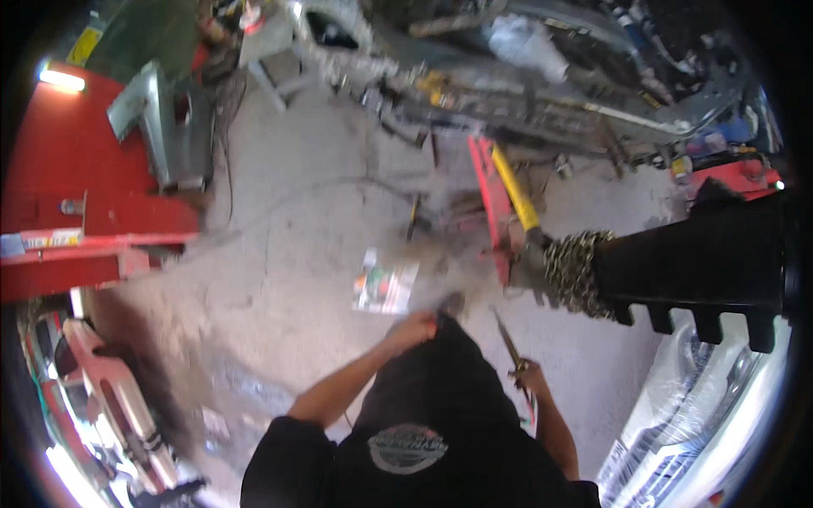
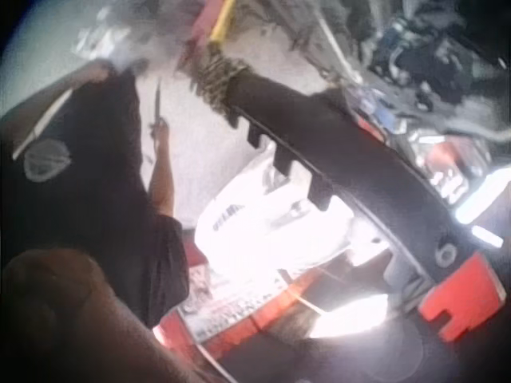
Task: The person uses a hammer and a metal bar to bend and align a section of a car frame. They then retrieve a welding torch from a gas cylinder and use it to heat the frame area.
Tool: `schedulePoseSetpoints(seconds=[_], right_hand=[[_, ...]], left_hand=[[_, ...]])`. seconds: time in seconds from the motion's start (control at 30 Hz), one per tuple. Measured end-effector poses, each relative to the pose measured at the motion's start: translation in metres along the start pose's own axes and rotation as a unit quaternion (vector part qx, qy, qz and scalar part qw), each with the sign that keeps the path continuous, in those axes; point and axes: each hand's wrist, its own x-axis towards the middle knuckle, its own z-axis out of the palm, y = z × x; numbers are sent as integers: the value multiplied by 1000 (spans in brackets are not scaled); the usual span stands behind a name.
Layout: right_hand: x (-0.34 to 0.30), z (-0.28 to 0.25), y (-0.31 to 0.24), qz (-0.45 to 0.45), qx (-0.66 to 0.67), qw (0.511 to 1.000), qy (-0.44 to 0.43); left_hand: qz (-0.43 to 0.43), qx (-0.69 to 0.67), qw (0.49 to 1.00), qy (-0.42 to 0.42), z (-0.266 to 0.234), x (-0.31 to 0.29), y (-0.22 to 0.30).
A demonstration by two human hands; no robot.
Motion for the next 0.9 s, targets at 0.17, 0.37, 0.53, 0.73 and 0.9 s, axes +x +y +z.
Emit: schedulePoseSetpoints(seconds=[0.17,0.37,0.53,0.73,0.9], right_hand=[[-2,18,-12,6,16,1000,-11],[15,26,-57,-13,-64,997,-32],[-3,16,-173,-35,-77,996,-17],[-8,79,-276,-54,-74,987,131],[-29,128,-311,-20,-31,986,164]], left_hand=[[99,331,939,1,-14,13,-52],[104,515,849,-48,-73,-6,-33],[154,517,840,-56,-142,-17,-26],[192,580,783,-117,-266,35,3],[215,595,741,-226,-320,61,23]])
